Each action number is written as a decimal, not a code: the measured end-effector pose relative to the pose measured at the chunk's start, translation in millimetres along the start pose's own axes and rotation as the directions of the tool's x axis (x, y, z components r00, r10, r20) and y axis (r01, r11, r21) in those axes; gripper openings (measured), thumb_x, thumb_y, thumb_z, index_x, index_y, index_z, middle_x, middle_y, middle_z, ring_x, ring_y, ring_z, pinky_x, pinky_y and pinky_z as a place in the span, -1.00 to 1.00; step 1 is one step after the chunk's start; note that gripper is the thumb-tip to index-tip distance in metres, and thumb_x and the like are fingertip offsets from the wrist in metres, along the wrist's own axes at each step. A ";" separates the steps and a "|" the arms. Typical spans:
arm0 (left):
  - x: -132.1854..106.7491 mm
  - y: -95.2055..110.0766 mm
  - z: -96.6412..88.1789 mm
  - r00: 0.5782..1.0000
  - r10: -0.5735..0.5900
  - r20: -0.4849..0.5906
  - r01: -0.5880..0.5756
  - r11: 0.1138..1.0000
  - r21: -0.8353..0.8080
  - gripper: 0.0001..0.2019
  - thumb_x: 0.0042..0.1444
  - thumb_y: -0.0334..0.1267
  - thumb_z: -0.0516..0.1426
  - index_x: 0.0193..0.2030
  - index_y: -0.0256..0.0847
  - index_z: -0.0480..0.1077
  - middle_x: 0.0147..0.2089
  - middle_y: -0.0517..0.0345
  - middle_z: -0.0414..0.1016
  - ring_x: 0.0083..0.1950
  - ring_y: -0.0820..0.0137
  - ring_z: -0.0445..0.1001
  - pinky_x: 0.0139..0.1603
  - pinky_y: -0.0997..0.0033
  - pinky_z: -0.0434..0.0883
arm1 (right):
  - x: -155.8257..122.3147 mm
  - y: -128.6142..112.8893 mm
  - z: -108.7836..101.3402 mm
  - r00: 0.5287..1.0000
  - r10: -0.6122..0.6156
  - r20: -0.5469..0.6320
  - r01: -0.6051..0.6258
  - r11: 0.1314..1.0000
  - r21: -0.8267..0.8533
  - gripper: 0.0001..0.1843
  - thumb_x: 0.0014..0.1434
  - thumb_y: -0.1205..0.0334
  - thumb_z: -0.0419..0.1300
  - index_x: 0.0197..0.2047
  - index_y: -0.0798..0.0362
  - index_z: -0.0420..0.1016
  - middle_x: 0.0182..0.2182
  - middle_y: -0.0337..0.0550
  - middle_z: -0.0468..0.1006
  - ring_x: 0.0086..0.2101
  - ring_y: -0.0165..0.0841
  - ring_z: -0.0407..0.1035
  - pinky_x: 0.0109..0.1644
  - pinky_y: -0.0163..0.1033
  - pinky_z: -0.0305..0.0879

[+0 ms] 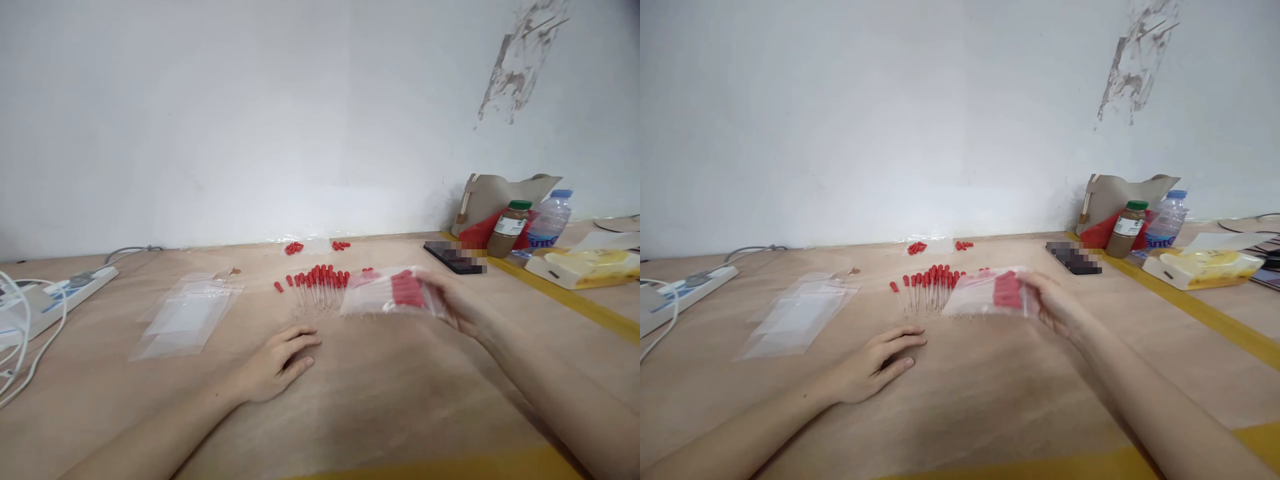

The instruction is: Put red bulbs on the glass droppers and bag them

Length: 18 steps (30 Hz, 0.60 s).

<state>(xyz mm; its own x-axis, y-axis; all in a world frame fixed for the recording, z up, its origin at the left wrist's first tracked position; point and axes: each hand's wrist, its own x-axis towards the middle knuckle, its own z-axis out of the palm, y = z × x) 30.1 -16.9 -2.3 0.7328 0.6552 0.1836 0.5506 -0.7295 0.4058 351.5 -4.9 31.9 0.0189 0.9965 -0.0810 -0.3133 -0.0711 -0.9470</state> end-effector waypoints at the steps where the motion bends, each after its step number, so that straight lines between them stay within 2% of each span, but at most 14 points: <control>1: 0.0 -0.3 0.3 1.000 0.006 0.004 -0.006 1.000 0.009 -0.67 0.20 -0.22 -0.05 0.11 -0.06 0.21 0.16 0.09 0.19 0.16 0.29 0.18 0.15 0.19 0.19 | 5.7 -4.4 -9.5 0.994 -0.073 -0.079 0.075 0.997 0.024 -0.91 0.03 0.31 0.12 -0.33 0.09 0.40 -0.44 -0.11 0.54 -0.43 -0.31 0.45 -0.38 -0.22 0.43; 3: 0.0 -1.0 0.2 1.000 0.016 -0.002 -0.016 1.000 0.017 -0.68 0.20 -0.22 -0.05 0.10 -0.06 0.22 0.15 0.10 0.20 0.15 0.30 0.19 0.14 0.20 0.20 | 18.7 -7.8 -27.1 0.953 -0.188 -0.238 0.204 0.978 0.046 -0.98 0.02 0.35 0.13 -0.41 0.07 0.37 -0.47 -0.16 0.53 -0.46 -0.37 0.45 -0.42 -0.28 0.44; 6: -0.4 -1.8 -0.7 1.000 0.018 -0.011 -0.018 1.000 0.019 -0.68 0.20 -0.22 -0.05 0.10 -0.05 0.22 0.14 0.11 0.21 0.15 0.31 0.19 0.14 0.20 0.21 | 38.3 0.4 -44.4 0.897 -0.225 -0.380 0.272 0.959 0.077 -0.81 0.00 0.39 0.16 -0.55 0.05 0.21 -0.58 -0.29 0.45 -0.56 -0.46 0.40 -0.47 -0.34 0.43; 9: -0.5 -0.2 0.6 1.000 0.015 -0.003 -0.015 1.000 0.025 -0.68 0.20 -0.22 -0.05 0.10 -0.04 0.22 0.15 0.11 0.20 0.15 0.31 0.19 0.14 0.21 0.20 | 52.5 14.8 -50.3 0.892 -0.181 -0.413 0.212 0.977 0.030 -0.78 -0.01 0.41 0.16 -0.56 0.05 0.18 -0.60 -0.30 0.43 -0.59 -0.48 0.37 -0.50 -0.36 0.40; 11: -0.1 2.1 2.0 1.000 0.018 0.000 -0.018 0.999 0.030 -0.68 0.20 -0.22 -0.06 0.10 -0.05 0.22 0.15 0.10 0.20 0.14 0.31 0.20 0.13 0.22 0.21 | 55.9 21.4 -52.8 0.903 -0.176 -0.392 0.110 0.976 -0.186 -0.81 -0.03 0.35 0.18 -0.55 0.04 0.21 -0.59 -0.24 0.44 -0.56 -0.43 0.38 -0.50 -0.33 0.38; 12: 0.2 2.7 1.9 1.000 0.018 -0.006 -0.018 0.999 0.035 -0.68 0.20 -0.21 -0.05 0.09 -0.05 0.23 0.14 0.10 0.21 0.13 0.32 0.21 0.12 0.23 0.22 | 55.2 22.8 -54.7 0.906 -0.179 -0.384 0.056 0.949 -0.310 -0.80 -0.05 0.30 0.21 -0.55 0.03 0.21 -0.61 -0.22 0.44 -0.55 -0.38 0.38 -0.51 -0.30 0.36; 13: 0.6 2.3 0.6 1.000 0.012 -0.024 -0.011 0.999 0.042 -0.69 0.19 -0.21 -0.05 0.08 -0.06 0.24 0.13 0.10 0.22 0.12 0.32 0.23 0.11 0.25 0.23 | 53.1 22.7 -57.0 0.904 -0.193 -0.383 0.007 0.899 -0.438 -0.77 -0.10 0.23 0.24 -0.56 0.02 0.21 -0.64 -0.20 0.42 -0.55 -0.33 0.38 -0.52 -0.27 0.34; 15: 1.0 -4.1 -7.4 0.993 -0.037 -0.114 0.047 0.996 0.082 -0.72 0.19 -0.19 -0.05 0.01 -0.09 0.30 0.08 0.10 0.27 0.06 0.33 0.28 0.07 0.28 0.26 | 45.4 18.7 -61.4 0.864 -0.293 -0.409 -0.081 0.722 -0.687 -0.68 -0.21 0.07 0.29 -0.53 0.02 0.22 -0.65 -0.18 0.40 -0.52 -0.24 0.38 -0.51 -0.22 0.28; 17: -0.3 -20.0 -22.9 0.953 -0.135 -0.272 0.189 0.965 0.181 -0.73 0.19 -0.15 -0.07 -0.10 -0.15 0.36 -0.01 0.08 0.34 0.01 0.30 0.31 0.05 0.26 0.26 | 36.2 11.7 -61.9 0.817 -0.437 -0.376 -0.165 0.448 -0.879 -0.62 -0.24 -0.04 0.27 -0.48 0.04 0.26 -0.60 -0.13 0.42 -0.46 -0.16 0.38 -0.47 -0.18 0.23; 18: -2.2 -31.5 -32.5 0.910 -0.192 -0.367 0.298 0.919 0.259 -0.72 0.17 -0.14 -0.07 -0.13 -0.19 0.37 -0.02 0.04 0.35 0.03 0.25 0.29 0.08 0.21 0.22 | 32.5 8.3 -59.5 0.810 -0.496 -0.312 -0.191 0.280 -0.941 -0.63 -0.20 -0.06 0.22 -0.46 0.05 0.29 -0.56 -0.10 0.44 -0.43 -0.15 0.38 -0.44 -0.18 0.22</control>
<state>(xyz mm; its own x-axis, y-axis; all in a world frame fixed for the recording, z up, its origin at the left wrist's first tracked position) -1.9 11.0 13.6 0.4146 0.8082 0.4182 0.8277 -0.5259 0.1958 406.0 24.3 2.9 0.4672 0.8292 0.3067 0.8017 -0.2511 -0.5424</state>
